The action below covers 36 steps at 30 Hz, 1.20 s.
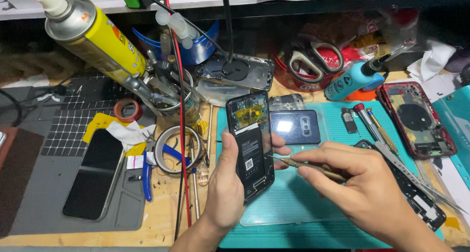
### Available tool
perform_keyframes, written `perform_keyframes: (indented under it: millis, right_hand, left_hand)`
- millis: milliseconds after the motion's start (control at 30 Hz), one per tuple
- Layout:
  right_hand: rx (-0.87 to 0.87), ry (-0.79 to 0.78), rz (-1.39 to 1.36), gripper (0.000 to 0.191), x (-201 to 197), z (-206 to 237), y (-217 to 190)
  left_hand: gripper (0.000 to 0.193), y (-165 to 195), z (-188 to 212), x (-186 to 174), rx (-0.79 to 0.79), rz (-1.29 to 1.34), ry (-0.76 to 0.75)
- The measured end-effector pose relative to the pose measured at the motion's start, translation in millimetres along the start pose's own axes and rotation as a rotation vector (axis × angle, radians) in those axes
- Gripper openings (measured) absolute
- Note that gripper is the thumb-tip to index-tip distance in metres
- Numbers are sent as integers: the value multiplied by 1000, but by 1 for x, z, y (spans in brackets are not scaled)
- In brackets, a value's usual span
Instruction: The person repairs a disassembled smartphone at a workbench. They hold the open phone, use a spudger tool to work on internal components near the battery, manipulate small parts with tweezers, and use scissors and a pry tool on the phone's frame and internals.
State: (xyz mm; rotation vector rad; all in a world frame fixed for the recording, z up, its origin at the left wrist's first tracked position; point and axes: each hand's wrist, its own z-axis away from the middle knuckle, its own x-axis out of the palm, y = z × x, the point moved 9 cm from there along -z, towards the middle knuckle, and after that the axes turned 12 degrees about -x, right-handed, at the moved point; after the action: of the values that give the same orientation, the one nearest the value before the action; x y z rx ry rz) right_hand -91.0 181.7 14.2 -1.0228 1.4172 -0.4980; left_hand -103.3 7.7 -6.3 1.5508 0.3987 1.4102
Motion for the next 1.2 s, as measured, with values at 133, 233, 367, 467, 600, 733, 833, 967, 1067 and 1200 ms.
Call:
perform_keyframes:
  millis: [133, 233, 367, 467, 600, 733, 833, 967, 1067, 1200]
  right_hand:
    - [-30, -17, -65, 24, -1, 0, -2]
    - [-85, -12, -119, 24, -3, 0, -6]
    - [-46, -7, -65, 24, -3, 2, -2]
    - [-6, -9, -37, 24, -4, 4, 3]
    - [-57, -31, -19, 24, -8, 7, 1]
    - [-52, -6, -109, 20, -10, 10, 7]
    - [68, 38, -218, 17, -7, 14, 21]
    - [46, 37, -173, 12, -4, 11, 20]
    - [12, 20, -221, 12, 0, 8, 16]
    - [33, 65, -183, 15, -2, 8, 18]
  left_hand:
    - [73, 3, 1, 0, 7, -65, 21]
    - [74, 4, 2, 2, 13, -99, 15]
    - [75, 1, 2, 6, -10, -99, -17]
    - [75, 1, 1, 6, -7, -116, -12]
    - [78, 1, 1, 3, -22, -149, 0]
    - [77, 3, 2, 4, -2, -157, -5]
    - [76, -1, 1, 3, -54, -74, 7]
    - [75, -2, -2, 2, -82, -5, 29]
    - [76, -3, -6, 3, -96, 37, 6]
    - [75, -5, -10, 4, -118, 118, -18]
